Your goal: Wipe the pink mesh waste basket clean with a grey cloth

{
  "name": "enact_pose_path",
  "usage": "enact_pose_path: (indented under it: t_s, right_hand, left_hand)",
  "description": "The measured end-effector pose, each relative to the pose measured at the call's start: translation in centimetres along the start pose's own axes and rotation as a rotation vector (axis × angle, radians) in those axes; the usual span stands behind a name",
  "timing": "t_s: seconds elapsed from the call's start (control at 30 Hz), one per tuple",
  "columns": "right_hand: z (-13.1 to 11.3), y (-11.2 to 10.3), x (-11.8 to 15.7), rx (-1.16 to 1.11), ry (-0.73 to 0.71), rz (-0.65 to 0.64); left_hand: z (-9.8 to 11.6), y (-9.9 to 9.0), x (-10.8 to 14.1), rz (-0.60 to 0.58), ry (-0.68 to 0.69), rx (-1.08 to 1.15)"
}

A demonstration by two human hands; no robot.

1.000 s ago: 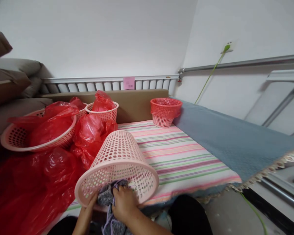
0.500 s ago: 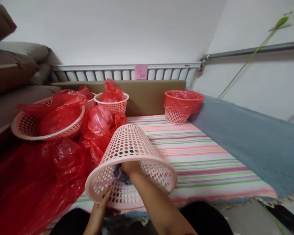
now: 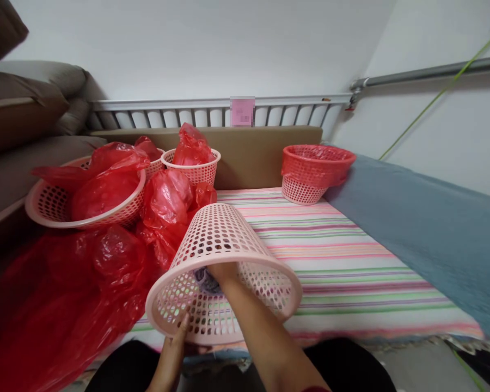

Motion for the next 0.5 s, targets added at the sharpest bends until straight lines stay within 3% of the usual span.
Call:
enact_pose_path:
  t_s: [0.13,0.33,0.5]
  right_hand:
    - [-1.7,0.4,4.7,0.270,-0.014,-0.155]
    - [-3.3,0.8,13.5,0.304,-0.050,-0.265]
    - [-3.8,0.3,15.3,0.292,-0.005,-0.290]
  left_hand:
    - [-0.2,0.0,-0.4,0.006,0.030,-0.006]
    - [-0.6,0.2,-0.9,0.009,0.095,0.020]
    - [-0.6,0.1,-0.6,-0.025,0.075,0.046]
Point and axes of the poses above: each hand's wrist, its own x-axis away from the middle knuckle, its own y-axis out of the palm, z = x × y, the point moved 3 cm from there along -x, towards the middle knuckle, and after that the axes turned 5 degrees about -z, right-handed, at the moved point
